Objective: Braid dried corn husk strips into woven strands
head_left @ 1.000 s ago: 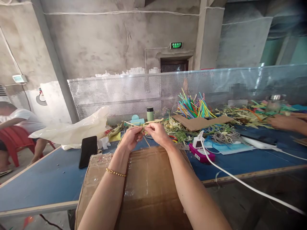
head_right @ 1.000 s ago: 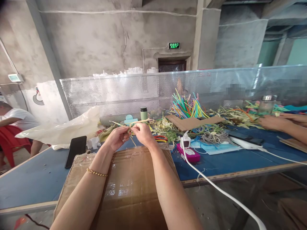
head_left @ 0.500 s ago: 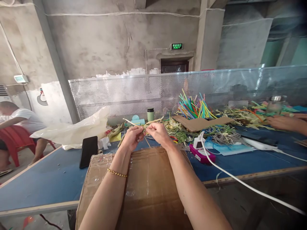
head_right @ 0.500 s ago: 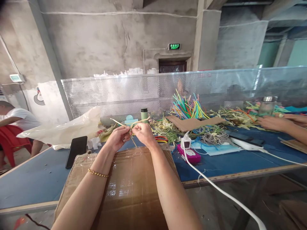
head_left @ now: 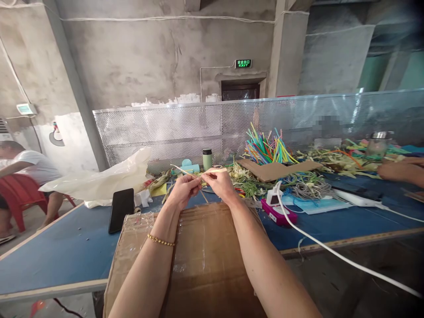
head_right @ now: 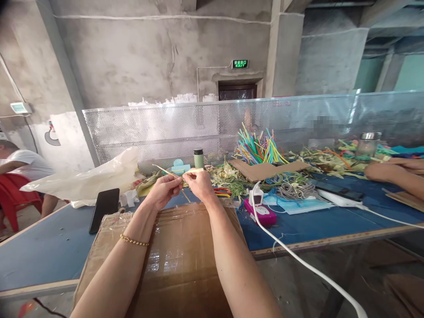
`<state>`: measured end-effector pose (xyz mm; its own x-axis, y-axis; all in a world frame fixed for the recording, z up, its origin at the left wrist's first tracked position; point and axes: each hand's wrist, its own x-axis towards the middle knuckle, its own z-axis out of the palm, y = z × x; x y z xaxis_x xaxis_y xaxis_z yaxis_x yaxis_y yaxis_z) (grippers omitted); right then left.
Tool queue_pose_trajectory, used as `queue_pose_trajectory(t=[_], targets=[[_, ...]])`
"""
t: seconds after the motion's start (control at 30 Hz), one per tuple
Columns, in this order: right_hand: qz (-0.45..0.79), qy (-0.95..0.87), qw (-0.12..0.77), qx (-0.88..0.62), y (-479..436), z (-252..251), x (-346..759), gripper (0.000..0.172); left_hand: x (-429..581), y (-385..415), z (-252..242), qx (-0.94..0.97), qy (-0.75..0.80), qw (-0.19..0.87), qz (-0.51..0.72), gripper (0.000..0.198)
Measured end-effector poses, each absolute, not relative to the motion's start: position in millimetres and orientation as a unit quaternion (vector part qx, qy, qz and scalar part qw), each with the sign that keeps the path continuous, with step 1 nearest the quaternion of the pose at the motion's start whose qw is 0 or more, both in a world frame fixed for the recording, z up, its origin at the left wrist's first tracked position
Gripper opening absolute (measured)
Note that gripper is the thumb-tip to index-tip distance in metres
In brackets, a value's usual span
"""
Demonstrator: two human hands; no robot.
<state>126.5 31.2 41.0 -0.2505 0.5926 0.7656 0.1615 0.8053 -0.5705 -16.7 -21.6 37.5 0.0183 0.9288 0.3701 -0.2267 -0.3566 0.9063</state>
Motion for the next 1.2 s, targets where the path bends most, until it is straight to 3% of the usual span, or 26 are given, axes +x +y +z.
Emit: queue_pose_trajectory(t=[0.67,0.77,0.93,1.0,1.1,1.2], targets=[[0.258,-0.717,0.578,-0.292,28.0,43.1,127.2,0.018,-15.0,-29.0,41.3,0.523,0.301,0.514,0.609,0.020],[0.178,-0.740,0.570,-0.308,28.3,42.8,128.6,0.021,-16.3,-27.7,41.0,0.514,0.300,0.518,0.615,0.020],[-0.119,-0.699,0.564,-0.423,17.0,45.4,130.2,0.012,-19.9,-22.9,41.5,0.454,0.298,0.519,0.660,0.017],[-0.160,-0.694,0.559,-0.425,11.8,46.0,128.0,0.013,-21.3,-20.5,41.8,0.417,0.307,0.516,0.682,0.013],[-0.053,-0.753,0.542,-0.371,8.7,42.8,119.1,0.022,-22.9,-17.4,41.7,0.382,0.307,0.520,0.699,0.011],[0.185,-0.779,0.500,-0.331,8.7,36.7,107.3,0.019,-23.8,-15.7,40.5,0.392,0.296,0.519,0.699,0.015]])
